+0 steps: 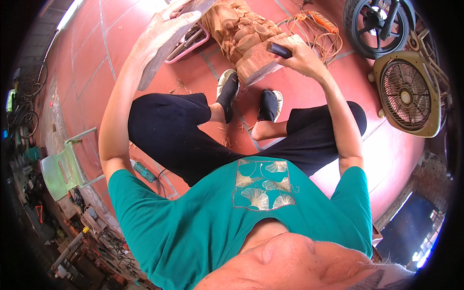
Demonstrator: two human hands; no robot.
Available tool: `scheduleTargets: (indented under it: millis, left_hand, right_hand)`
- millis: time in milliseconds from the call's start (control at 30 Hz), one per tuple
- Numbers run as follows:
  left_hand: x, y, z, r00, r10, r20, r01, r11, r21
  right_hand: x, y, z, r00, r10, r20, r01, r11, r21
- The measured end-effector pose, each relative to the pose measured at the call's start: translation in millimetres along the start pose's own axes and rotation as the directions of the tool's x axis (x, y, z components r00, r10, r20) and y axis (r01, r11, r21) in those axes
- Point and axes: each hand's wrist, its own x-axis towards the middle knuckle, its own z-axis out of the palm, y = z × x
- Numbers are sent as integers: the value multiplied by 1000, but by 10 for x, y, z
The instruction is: The person sits cross-legged on the floor and carves a wooden sculpture using a chisel and mallet. They repeatedly strike the chisel to shape the wood, occasionally adjusting the tool and the piece.
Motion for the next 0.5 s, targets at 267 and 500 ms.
scheduleTargets:
  millis: [267, 500]
  left_hand:
    - [-66, 150, -12, 998, -24, -60, 23, 1000, -18]
    - [-153, 222, -139, 993, 96, -66, -104, 986, -129]
  right_hand:
    - [301, -149, 540, 994, -44, -99, 38, 998, -55]
    - [405, -83, 284, 1000, 21, 23, -19, 996, -87]
